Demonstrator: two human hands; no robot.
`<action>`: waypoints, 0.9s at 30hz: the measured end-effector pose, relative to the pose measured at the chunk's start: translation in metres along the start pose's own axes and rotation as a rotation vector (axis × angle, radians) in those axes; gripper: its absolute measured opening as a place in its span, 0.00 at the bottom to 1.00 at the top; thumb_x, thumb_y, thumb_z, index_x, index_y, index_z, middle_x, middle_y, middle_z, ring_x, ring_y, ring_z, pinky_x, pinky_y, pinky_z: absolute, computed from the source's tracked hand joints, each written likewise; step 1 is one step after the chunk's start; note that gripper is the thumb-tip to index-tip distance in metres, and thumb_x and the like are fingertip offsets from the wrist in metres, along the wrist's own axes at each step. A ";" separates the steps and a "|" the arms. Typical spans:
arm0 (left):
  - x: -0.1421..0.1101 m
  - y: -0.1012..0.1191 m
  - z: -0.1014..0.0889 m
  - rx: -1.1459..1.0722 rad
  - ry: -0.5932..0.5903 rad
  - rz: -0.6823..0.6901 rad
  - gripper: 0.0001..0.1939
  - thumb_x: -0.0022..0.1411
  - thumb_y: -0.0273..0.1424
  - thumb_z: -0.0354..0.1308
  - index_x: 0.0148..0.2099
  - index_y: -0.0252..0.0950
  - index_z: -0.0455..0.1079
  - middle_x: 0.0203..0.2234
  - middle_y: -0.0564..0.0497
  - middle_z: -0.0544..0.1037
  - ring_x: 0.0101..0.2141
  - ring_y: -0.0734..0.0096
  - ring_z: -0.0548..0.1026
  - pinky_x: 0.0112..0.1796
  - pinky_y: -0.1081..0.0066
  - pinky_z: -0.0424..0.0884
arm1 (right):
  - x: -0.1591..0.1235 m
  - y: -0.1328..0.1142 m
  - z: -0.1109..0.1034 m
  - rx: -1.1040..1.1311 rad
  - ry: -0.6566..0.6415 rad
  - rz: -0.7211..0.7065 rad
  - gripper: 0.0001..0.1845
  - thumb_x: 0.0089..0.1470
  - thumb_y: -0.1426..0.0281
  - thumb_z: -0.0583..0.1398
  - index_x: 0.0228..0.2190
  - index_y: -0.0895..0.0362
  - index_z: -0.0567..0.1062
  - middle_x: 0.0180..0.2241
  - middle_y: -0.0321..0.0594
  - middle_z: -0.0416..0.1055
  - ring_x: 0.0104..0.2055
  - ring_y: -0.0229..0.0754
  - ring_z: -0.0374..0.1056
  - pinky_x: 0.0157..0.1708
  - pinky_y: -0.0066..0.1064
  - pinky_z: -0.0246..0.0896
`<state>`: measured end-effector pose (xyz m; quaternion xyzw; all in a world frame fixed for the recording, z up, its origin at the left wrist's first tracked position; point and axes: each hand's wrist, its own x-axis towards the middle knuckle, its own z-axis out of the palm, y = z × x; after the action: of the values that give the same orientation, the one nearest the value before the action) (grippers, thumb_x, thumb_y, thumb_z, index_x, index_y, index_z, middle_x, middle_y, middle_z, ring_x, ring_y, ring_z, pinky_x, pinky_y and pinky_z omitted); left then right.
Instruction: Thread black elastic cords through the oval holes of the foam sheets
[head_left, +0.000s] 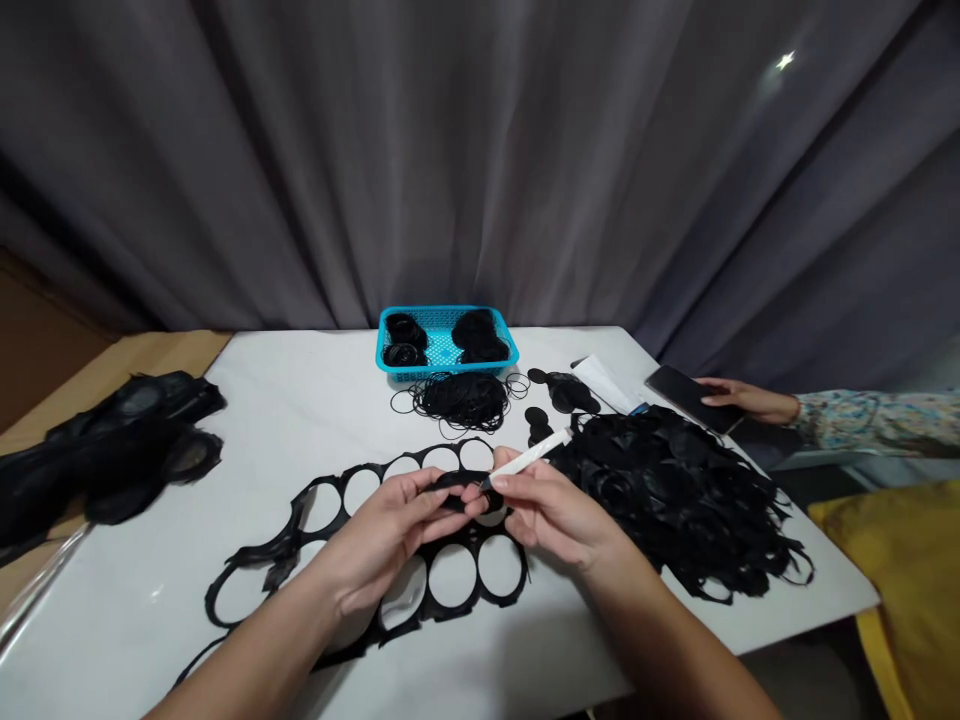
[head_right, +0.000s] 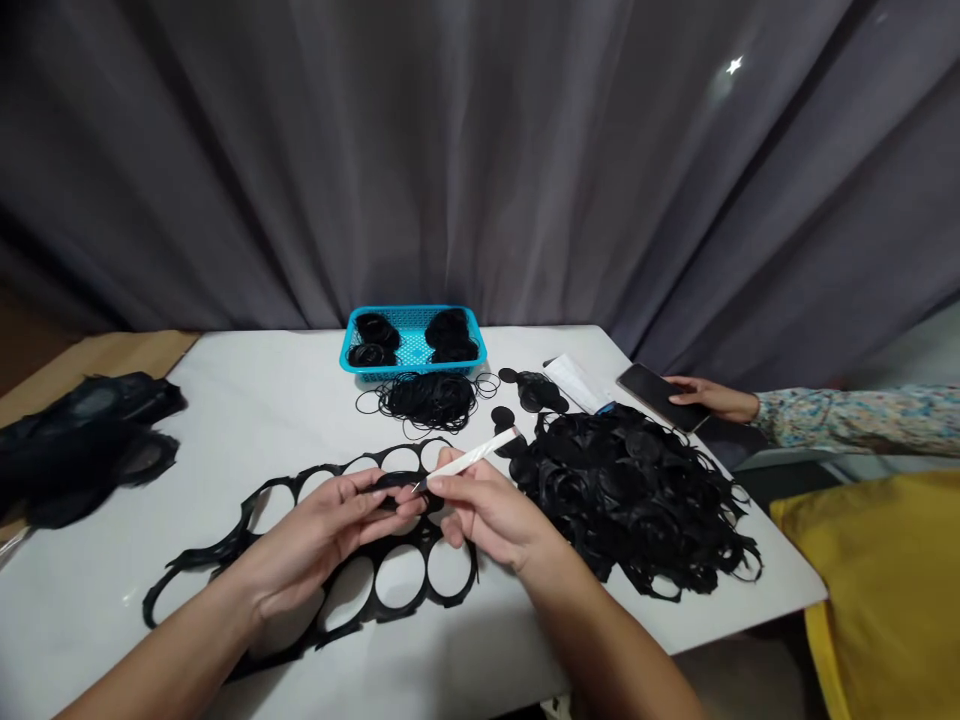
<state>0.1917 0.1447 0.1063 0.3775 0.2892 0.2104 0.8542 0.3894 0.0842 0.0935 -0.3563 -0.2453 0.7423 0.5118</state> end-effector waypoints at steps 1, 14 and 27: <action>-0.003 0.002 0.001 -0.028 0.027 -0.021 0.06 0.63 0.30 0.64 0.42 0.32 0.75 0.43 0.44 0.81 0.46 0.63 0.79 0.55 0.62 0.68 | 0.000 -0.001 -0.002 -0.009 0.015 -0.009 0.21 0.47 0.66 0.72 0.28 0.56 0.64 0.26 0.32 0.68 0.26 0.35 0.71 0.15 0.18 0.62; -0.013 0.010 -0.004 -0.196 0.037 -0.159 0.22 0.58 0.20 0.59 0.56 0.26 0.70 0.53 0.37 0.76 0.56 0.49 0.72 0.59 0.54 0.66 | -0.004 -0.006 -0.006 0.017 0.021 -0.010 0.19 0.49 0.67 0.71 0.27 0.56 0.64 0.24 0.29 0.62 0.24 0.31 0.64 0.22 0.22 0.69; -0.018 0.009 -0.010 -0.215 -0.010 -0.140 0.27 0.52 0.18 0.55 0.56 0.27 0.71 0.54 0.39 0.76 0.59 0.48 0.69 0.60 0.50 0.64 | -0.005 -0.006 -0.002 0.038 0.022 0.022 0.18 0.48 0.69 0.71 0.27 0.57 0.65 0.24 0.29 0.62 0.25 0.32 0.64 0.24 0.25 0.73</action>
<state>0.1703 0.1455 0.1139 0.2634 0.2866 0.1782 0.9037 0.3962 0.0822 0.0980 -0.3573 -0.2216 0.7486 0.5127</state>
